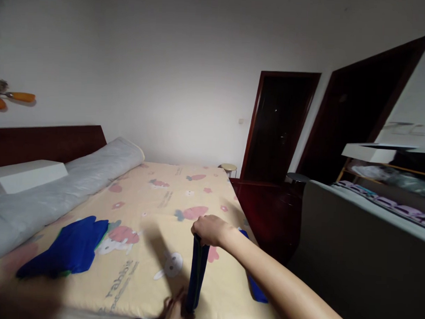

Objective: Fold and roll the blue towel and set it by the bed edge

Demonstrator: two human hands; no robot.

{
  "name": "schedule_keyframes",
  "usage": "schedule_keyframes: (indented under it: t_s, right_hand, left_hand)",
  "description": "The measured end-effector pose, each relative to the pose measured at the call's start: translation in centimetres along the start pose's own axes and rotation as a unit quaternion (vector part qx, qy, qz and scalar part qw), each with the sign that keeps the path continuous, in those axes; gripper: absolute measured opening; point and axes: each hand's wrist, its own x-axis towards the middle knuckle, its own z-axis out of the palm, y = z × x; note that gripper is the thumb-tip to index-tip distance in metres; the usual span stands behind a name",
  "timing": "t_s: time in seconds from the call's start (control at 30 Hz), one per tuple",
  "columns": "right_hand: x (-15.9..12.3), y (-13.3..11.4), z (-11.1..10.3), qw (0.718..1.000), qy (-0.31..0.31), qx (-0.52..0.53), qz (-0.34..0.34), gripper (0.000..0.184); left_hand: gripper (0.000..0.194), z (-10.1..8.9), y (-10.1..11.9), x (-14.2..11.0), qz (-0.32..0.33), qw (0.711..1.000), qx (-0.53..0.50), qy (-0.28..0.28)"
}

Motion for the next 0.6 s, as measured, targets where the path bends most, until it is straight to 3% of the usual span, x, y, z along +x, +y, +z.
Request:
schedule_keyframes:
  t_s: [0.13,0.4,0.6]
  right_hand:
    - [-1.3,2.2,0.3,1.000,-0.001,0.000,0.029,0.023]
    - [-3.4,5.7,2.7,0.994,0.001,-0.001,0.111,0.030]
    - [-4.3,10.3,4.7,0.985,-0.006,0.023,0.169,0.028]
  left_hand:
    - [0.094,0.7,-2.1,-0.8,0.031,0.999,0.015,-0.008]
    - [0.080,0.4,-4.5,-1.4,0.020,0.996,0.084,-0.012]
    - [0.063,2.6,-4.4,-2.0,0.050,0.979,0.146,0.135]
